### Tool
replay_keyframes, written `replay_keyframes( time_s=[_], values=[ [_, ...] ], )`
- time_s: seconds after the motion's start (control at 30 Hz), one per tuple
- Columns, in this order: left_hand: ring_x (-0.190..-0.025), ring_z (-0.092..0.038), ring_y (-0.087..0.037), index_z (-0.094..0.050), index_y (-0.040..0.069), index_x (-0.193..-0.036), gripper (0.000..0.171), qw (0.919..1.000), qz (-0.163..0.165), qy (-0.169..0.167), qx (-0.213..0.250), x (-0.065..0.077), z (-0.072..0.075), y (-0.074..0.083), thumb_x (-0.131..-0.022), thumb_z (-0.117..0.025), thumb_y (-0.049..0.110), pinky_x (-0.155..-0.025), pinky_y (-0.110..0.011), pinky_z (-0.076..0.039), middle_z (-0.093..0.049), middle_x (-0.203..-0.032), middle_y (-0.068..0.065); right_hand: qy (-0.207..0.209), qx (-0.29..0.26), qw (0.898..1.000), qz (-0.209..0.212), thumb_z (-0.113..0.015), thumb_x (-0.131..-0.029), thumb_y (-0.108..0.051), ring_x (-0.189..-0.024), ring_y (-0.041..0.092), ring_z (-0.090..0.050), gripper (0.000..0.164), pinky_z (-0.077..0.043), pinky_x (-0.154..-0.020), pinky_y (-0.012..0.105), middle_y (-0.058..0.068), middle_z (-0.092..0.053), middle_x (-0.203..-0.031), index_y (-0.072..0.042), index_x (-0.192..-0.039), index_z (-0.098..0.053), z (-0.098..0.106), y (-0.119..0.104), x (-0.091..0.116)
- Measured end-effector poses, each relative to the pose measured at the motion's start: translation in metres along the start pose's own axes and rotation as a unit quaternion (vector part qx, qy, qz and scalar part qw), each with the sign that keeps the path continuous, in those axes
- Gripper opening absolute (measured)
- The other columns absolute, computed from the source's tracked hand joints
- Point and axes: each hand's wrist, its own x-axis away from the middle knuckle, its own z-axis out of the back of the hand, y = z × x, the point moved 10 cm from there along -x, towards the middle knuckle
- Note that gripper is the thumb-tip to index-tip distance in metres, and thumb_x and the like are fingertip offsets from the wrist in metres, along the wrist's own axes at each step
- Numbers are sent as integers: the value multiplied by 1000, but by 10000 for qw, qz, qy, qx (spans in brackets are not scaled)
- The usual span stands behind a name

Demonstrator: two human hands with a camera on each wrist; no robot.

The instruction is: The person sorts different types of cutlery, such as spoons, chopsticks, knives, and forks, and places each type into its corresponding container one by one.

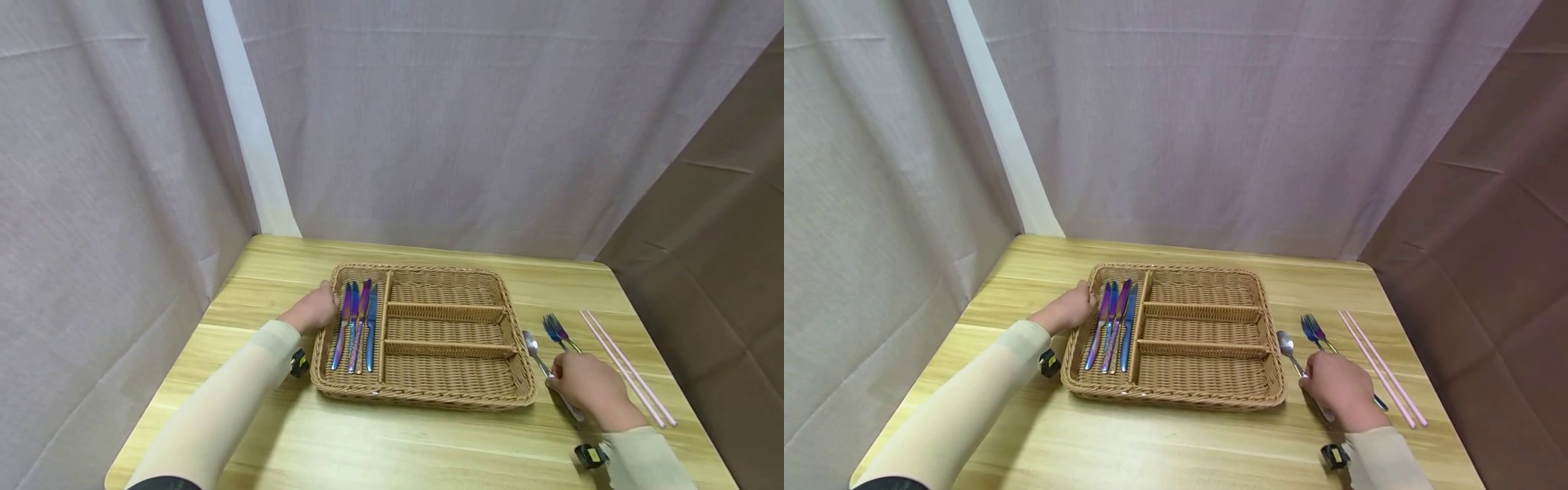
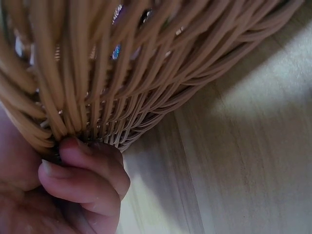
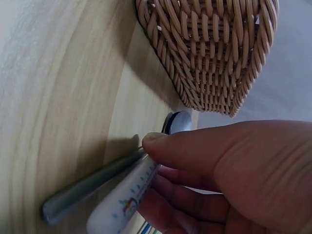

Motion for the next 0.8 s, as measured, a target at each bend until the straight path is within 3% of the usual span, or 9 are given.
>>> replay_keyframes(
  time_s=[0.33,0.63,0.8],
  values=[
    [-103,-67,-36,-27,-20,-153,55,10000,-61,27,8,0,1,0,-116,-32,20,-101,-53,-60,-64,-114,-28,49,108,9998,140,-78,-99,-28,-68,22,-58,18,-48,-56,46,-1,-67,-81,-19,-87,-70,15,1,-1],
    [-136,-60,-49,-24,-20,-157,59,9998,-77,85,188,2,1,1,-115,-31,22,-115,-58,-50,-55,-144,-42,334,-11,9994,78,-73,-100,-25,-68,22,-54,16,-43,-55,43,-1,-62,-77,-17,-87,-68,44,8,-2],
    [-138,-57,-50,-24,-19,-158,59,9996,-16,120,254,4,1,0,-116,-32,22,-116,-58,-49,-53,-147,-42,646,-96,9978,134,-75,-100,-24,-66,23,-51,18,-39,-55,40,2,-61,-76,-12,-88,-68,64,6,-2]
  ],
)
